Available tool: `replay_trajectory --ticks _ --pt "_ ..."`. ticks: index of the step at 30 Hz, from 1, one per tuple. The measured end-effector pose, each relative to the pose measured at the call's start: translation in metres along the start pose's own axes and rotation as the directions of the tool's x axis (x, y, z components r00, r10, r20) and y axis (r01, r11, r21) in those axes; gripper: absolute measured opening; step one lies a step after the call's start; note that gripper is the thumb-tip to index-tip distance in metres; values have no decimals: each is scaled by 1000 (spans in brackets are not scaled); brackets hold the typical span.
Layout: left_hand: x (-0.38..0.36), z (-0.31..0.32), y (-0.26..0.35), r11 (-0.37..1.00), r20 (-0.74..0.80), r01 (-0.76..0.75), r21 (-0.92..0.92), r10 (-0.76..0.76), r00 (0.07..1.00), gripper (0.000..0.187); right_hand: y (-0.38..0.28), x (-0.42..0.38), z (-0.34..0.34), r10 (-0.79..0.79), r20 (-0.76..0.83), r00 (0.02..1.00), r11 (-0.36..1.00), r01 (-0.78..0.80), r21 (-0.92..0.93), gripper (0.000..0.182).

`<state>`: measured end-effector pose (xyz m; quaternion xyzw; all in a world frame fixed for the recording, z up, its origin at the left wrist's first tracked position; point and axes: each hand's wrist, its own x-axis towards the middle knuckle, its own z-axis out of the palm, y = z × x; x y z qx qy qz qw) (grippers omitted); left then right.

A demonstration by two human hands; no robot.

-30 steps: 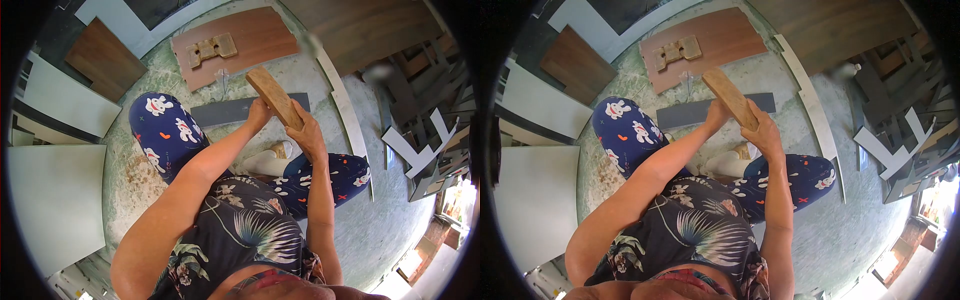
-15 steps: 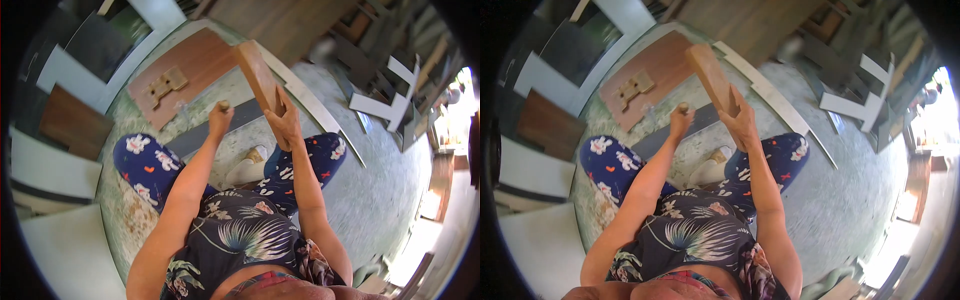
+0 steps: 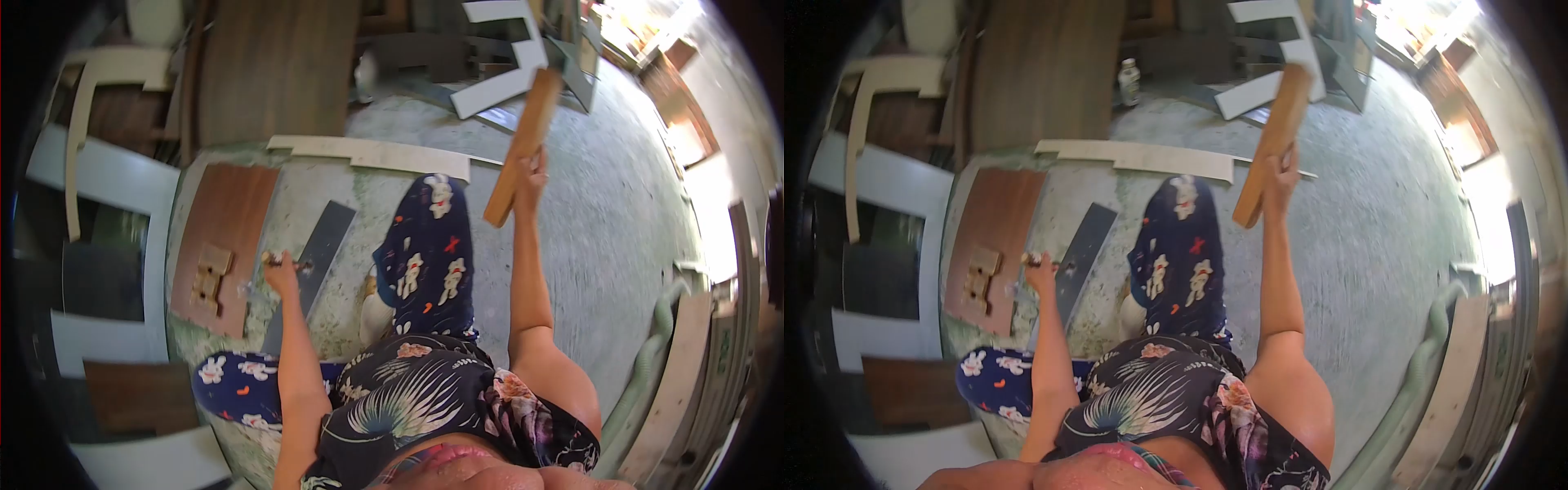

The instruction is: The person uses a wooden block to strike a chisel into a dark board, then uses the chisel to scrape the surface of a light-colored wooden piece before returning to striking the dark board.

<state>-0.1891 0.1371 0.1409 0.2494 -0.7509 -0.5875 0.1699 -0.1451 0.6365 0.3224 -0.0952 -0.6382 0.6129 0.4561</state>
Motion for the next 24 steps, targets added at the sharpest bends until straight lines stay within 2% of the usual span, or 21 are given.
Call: replay_trajectory --ticks 1,2,3,5,7,10,12,15,18,21,24 --pt "-1 0 2 999 2 -36 -12 36 999 38 17 -12 -21 1 -17 1000 973 -5 -229 58" --pt "-2 0 7 997 0 -69 -24 69 998 40 27 -28 -36 2 -6 1000 937 -4 -349 58" --pt "-3 0 11 997 23 -51 55 49 999 40 36 -52 -48 12 3 1000 888 -9 -460 59" --pt "-5 0 20 987 58 -34 158 25 998 41 54 -103 -72 238 -94 967 747 -244 -619 63" --pt "-8 3 26 975 91 -24 223 4 996 41 96 -154 -105 352 -121 928 628 -330 -705 69" --pt "-12 6 34 929 115 3 369 -49 992 45 84 -205 -131 559 -151 815 483 -468 -740 78" --pt "-18 5 40 925 150 -54 376 -4 989 49 101 -232 -148 653 -181 735 378 -524 -763 82" --pt "-19 7 46 900 170 -92 427 20 985 54 103 -255 -163 611 -221 761 313 -488 -815 83" --pt "-26 4 52 901 180 -86 425 9 984 58 98 -261 -173 538 -222 813 309 -435 -846 84" --pt "-31 7 56 919 179 -59 390 -12 984 60 94 -255 -180 638 -227 735 253 -479 -841 84" --pt "-32 3 53 941 157 -34 337 -21 987 61 84 -250 -177 661 -242 711 196 -474 -858 81"
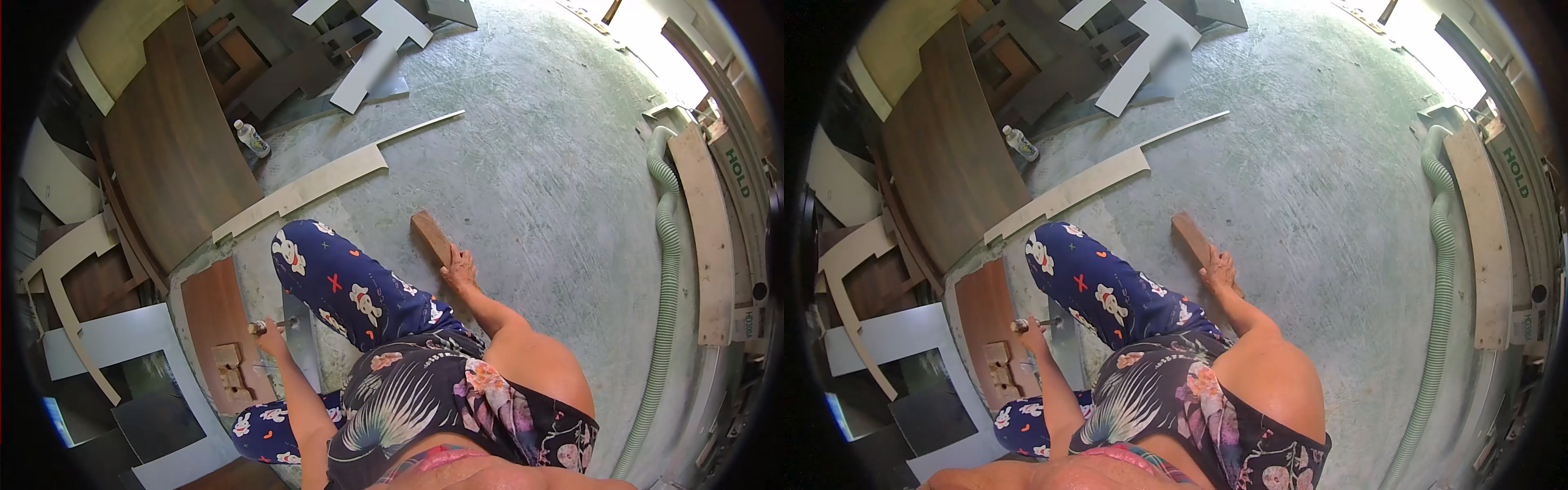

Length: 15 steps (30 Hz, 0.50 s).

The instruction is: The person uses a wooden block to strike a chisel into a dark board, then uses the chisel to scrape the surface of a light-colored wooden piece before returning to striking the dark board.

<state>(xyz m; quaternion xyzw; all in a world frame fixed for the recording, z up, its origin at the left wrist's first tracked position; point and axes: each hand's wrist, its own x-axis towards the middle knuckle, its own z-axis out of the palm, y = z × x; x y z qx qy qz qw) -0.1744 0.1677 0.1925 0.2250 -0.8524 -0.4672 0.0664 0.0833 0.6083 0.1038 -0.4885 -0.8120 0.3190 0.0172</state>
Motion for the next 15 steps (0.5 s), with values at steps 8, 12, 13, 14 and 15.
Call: replay_trajectory --ticks 8,12,13,14,15 --pt "-11 -8 10 994 45 59 -94 -55 997 60 -154 36 -85 -324 -465 824 599 559 574 46" --pt "3 -3 -13 994 -46 -12 -106 7 999 60 -270 -59 -250 -578 -592 562 -229 584 779 50" --pt "9 -1 -22 994 -57 -36 -102 30 998 60 -282 -82 -278 -626 -687 369 -386 618 685 58" --pt "4 -3 -17 995 -62 -26 -98 20 998 60 -290 -106 -302 -625 -766 147 -580 570 582 69" --pt "-3 -6 -9 996 -65 -16 -93 10 998 60 -300 -134 -320 -554 -832 24 -722 484 495 74"
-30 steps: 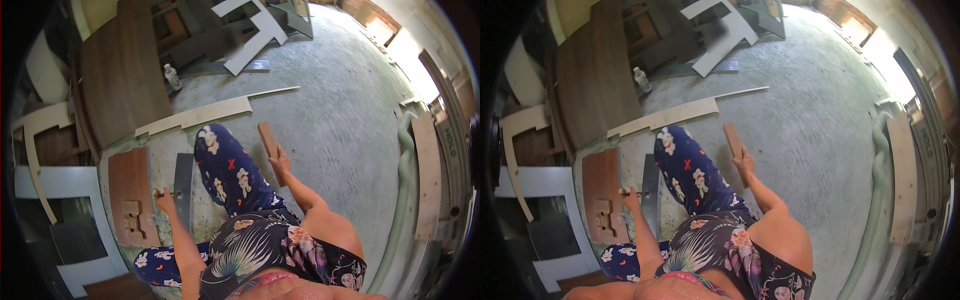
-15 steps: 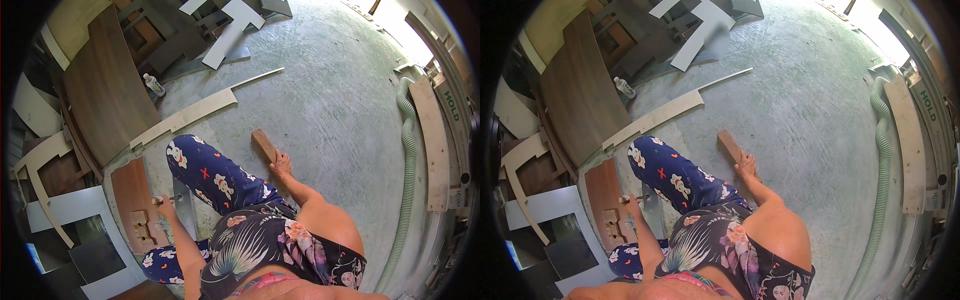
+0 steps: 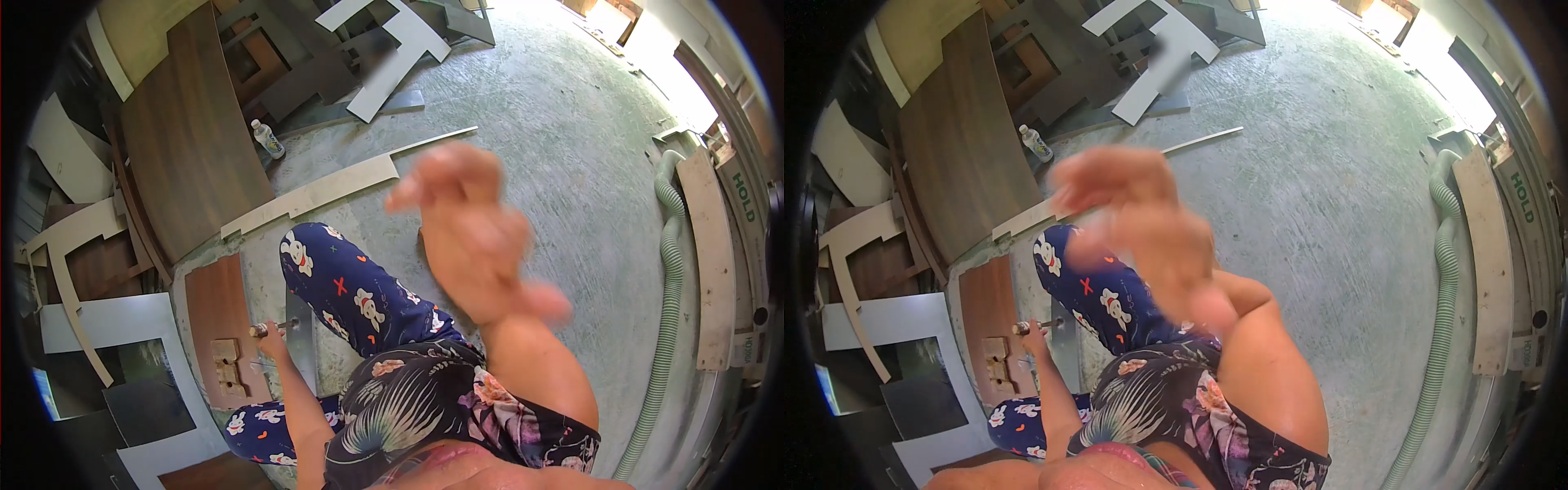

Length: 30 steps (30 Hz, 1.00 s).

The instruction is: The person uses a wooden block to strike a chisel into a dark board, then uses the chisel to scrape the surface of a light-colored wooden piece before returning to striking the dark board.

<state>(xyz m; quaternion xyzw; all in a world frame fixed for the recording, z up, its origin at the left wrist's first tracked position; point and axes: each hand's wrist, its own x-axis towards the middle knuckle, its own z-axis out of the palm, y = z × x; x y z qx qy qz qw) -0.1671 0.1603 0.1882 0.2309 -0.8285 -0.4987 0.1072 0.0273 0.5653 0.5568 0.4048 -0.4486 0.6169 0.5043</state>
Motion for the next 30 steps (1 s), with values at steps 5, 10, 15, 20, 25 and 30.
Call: replay_trajectory --ticks 5,10,15,20,25,30 --pt "19 9 -27 998 -5 57 -36 -57 998 60 -11 20 54 -156 220 963 930 67 363 74" --pt "14 5 -19 997 -10 55 -56 -56 998 59 -9 16 76 -158 286 945 891 12 454 75" --pt "24 9 -29 994 -99 80 71 -73 992 61 -17 11 85 -162 319 934 879 -10 476 75" --pt "20 10 -30 998 -73 54 32 -52 996 58 -13 12 95 -152 363 919 877 -44 479 76" --pt "18 8 -25 999 -62 -4 -51 1 998 51 8 11 115 -135 431 892 839 -129 529 77" --pt "13 12 -18 997 -54 -14 -76 10 998 51 37 8 136 -113 514 850 777 -247 579 77"
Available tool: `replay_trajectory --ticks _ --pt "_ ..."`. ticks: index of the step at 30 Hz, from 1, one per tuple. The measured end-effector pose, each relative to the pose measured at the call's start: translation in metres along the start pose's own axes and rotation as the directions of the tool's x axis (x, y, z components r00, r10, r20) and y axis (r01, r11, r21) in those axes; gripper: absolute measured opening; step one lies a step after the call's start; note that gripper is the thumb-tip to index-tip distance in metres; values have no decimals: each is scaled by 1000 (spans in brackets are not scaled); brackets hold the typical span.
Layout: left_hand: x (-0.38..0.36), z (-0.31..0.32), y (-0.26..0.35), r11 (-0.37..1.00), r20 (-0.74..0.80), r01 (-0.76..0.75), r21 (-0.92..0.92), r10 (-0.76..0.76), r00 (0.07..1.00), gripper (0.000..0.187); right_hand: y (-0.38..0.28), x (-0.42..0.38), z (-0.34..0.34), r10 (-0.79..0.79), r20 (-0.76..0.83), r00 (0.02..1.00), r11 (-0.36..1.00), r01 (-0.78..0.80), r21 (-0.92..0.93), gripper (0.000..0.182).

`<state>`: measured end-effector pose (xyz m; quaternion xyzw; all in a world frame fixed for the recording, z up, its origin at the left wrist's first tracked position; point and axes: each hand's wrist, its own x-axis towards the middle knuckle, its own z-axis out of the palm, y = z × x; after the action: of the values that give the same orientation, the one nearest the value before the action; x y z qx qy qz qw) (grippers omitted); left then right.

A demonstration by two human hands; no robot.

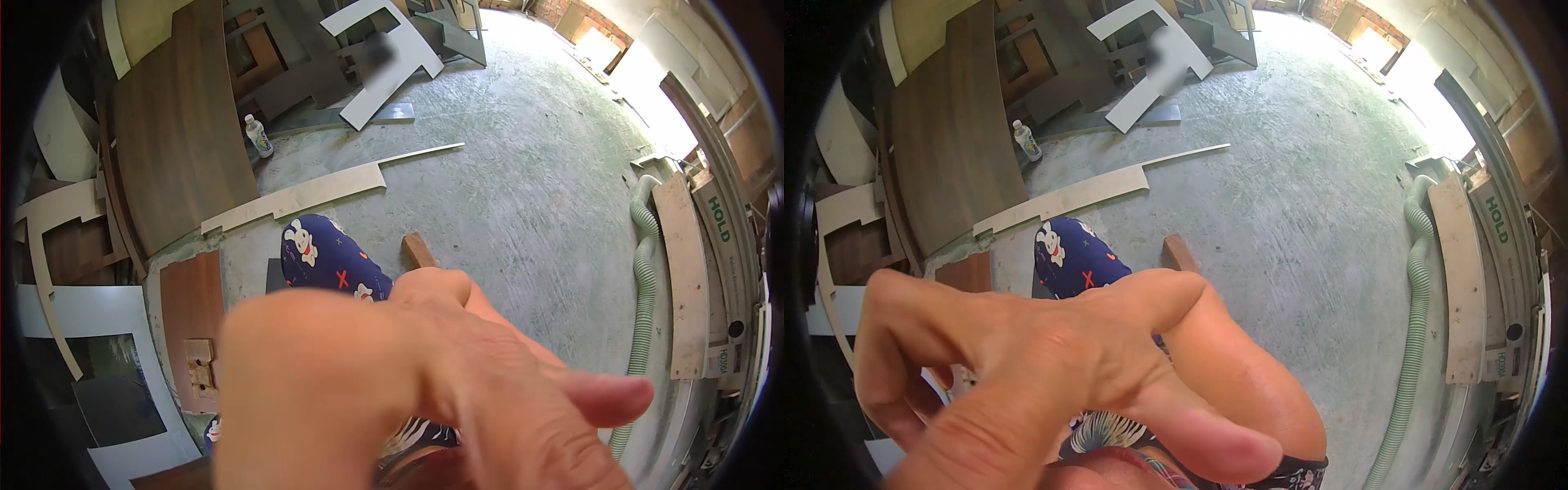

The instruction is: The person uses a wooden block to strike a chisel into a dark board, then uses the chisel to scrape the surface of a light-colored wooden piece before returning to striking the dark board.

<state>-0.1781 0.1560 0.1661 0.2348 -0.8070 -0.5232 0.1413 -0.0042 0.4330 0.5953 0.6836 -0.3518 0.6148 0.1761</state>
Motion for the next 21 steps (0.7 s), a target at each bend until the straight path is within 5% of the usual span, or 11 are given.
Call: replay_trajectory --ticks 15,21 --pt "0 -4 3 1000 1 28 -4 -28 1000 52 32 -5 0 131 114 985 981 -146 129 79" --pt "-17 -18 31 999 3 31 -13 -31 1000 52 41 -18 -22 324 117 939 944 -329 25 80"
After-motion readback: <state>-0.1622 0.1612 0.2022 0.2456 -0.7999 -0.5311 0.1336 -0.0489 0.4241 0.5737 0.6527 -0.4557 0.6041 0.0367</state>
